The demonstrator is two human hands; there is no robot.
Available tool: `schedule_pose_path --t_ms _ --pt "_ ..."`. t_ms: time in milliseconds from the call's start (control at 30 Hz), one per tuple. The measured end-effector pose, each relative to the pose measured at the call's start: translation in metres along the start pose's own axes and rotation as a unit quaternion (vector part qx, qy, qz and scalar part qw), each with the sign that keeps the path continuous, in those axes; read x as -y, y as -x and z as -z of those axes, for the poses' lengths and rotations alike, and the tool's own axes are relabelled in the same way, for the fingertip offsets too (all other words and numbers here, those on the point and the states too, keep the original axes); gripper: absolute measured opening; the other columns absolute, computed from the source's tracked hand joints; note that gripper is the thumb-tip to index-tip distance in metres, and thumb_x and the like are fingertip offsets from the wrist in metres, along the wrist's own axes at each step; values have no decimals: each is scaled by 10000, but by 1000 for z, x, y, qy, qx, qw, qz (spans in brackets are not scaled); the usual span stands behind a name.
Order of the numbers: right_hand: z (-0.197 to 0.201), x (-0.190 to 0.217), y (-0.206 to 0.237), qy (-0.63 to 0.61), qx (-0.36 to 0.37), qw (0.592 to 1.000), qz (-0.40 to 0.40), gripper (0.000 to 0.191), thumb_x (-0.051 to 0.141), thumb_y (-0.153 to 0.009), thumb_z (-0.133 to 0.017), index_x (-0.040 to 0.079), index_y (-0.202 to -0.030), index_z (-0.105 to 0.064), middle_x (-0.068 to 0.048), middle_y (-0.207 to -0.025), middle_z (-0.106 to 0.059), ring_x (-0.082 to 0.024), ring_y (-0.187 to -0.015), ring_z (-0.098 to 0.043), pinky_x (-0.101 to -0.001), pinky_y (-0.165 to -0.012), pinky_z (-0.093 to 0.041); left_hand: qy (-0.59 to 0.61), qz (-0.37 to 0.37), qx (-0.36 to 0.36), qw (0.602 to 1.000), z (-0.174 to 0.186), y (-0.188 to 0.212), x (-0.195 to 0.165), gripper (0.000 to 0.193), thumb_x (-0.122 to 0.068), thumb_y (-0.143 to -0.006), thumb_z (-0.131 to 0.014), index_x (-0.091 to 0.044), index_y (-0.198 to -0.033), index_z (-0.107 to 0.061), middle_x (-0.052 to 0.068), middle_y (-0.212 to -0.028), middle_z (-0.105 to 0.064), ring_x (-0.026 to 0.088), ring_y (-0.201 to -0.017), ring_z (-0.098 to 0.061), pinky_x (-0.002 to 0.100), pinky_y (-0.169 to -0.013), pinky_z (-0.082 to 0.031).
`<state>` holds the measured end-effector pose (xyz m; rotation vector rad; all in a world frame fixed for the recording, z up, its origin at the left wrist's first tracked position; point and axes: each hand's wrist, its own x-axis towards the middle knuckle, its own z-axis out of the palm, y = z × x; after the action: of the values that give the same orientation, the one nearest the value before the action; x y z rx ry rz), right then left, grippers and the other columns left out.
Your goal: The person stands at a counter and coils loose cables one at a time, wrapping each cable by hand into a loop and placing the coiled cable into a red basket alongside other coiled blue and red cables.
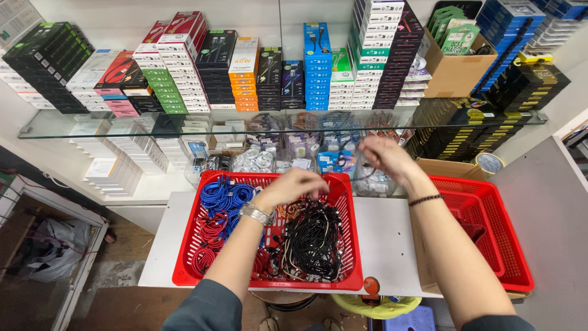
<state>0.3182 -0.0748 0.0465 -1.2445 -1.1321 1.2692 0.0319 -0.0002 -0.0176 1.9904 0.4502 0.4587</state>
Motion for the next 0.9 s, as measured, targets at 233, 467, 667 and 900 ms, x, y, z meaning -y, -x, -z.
schedule_pose_path --t_ms 233,467,667,900 --pt "55 134 46 268 -4 963 -19 295 268 -993 -578 32 -961 -752 58 -550 -426 -55 -519 -336 -234 -481 -253 -105 198 -220 949 -2 -1 11 258 -305 -973 -683 -94 -1054 -806 54 -701 -737 132 -568 -640 295 -562 -507" --pt "70 52 49 216 24 974 -62 336 315 -1067 -544 5 -1172 -619 -45 -939 -667 -109 -806 -571 -279 -659 -439 284 64 -105 951 29 2 3 375 -346 -1083 -553 -87 -1263 -756 -47 -820 -522 55 -755 -577 232 -738 -519" --pt "-27 -15 13 520 -24 786 334 499 297 -991 -608 3 -1391 -556 -249 -1261 -682 -380 -1184 -633 -426 -1013 -490 63 70 -78 993 3 -27 -25 347 -317 -1055 -533 -23 -1042 -716 -68 -718 -517 78 -597 -506 296 -617 -535" --pt "-22 5 0 444 16 886 136 331 274 -960 -593 95 -1230 -663 -87 -1065 -764 -206 -979 -726 -329 -844 -553 209 109 -94 967 7 22 5 294 -261 -1055 -541 -34 -1086 -725 -76 -658 -441 56 -614 -456 258 -674 -468"
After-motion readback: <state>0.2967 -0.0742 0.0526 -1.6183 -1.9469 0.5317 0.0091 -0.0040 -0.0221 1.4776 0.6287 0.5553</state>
